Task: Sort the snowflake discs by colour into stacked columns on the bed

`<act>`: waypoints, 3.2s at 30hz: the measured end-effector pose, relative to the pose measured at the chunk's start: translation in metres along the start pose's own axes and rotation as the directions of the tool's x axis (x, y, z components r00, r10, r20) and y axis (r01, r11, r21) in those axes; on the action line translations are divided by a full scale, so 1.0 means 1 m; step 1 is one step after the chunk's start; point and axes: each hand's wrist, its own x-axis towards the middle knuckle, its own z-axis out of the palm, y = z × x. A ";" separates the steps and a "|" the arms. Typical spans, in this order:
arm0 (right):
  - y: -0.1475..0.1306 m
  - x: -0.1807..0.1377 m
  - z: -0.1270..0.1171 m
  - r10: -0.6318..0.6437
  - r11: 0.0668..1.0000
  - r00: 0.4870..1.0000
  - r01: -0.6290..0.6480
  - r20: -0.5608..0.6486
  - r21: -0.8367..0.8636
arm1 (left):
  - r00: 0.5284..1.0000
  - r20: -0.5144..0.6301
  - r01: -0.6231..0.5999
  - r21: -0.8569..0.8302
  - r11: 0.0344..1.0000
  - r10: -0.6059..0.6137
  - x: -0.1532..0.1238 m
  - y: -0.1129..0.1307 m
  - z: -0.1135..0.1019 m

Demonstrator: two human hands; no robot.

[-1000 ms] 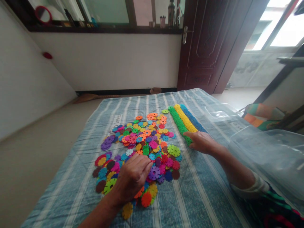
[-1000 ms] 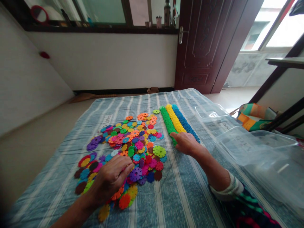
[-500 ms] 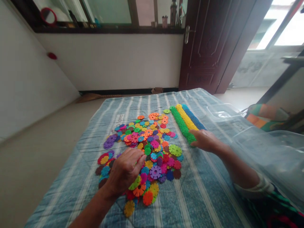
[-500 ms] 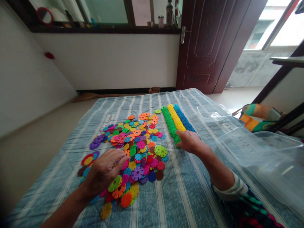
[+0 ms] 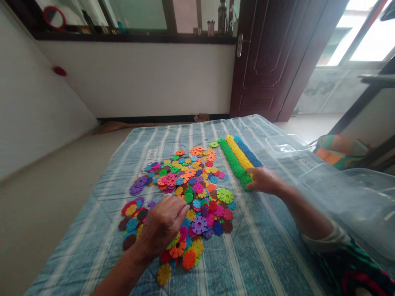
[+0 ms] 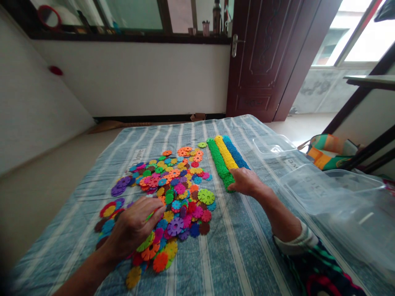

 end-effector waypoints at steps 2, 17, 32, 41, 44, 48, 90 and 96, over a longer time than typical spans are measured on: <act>-0.001 0.000 0.000 0.006 1.000 1.000 -0.006 -0.002 -0.005 | 1.000 -0.001 -0.002 -0.001 1.000 0.002 0.000 0.000 0.001; 0.003 0.005 0.008 -0.002 0.999 1.000 0.002 -0.001 0.032 | 1.000 0.014 -0.015 0.010 1.000 0.015 0.000 0.002 0.002; 0.003 0.007 0.009 0.039 0.996 0.999 -0.038 -0.019 0.075 | 0.998 0.050 -0.030 -0.001 1.000 0.030 -0.001 0.002 0.005; 0.004 0.010 0.012 0.015 0.994 1.000 -0.013 -0.013 0.112 | 0.998 0.056 -0.041 0.000 0.999 0.041 -0.001 0.003 0.005; 0.004 0.010 0.012 0.010 0.993 1.000 -0.009 -0.012 0.120 | 0.998 0.057 -0.036 -0.005 0.999 0.036 -0.001 0.002 0.006; 0.003 0.009 0.011 -0.002 0.991 1.000 0.004 -0.011 0.131 | 0.997 0.064 -0.033 -0.011 0.999 0.034 -0.001 0.002 0.006; -0.011 0.007 0.002 0.003 0.998 1.000 -0.004 -0.014 -0.060 | 0.991 0.132 -0.014 -0.040 0.999 0.019 -0.001 0.006 0.006; -0.010 0.007 0.002 -0.007 0.998 1.000 0.006 -0.011 -0.067 | 0.990 0.138 -0.021 -0.035 0.999 0.026 -0.001 0.005 0.006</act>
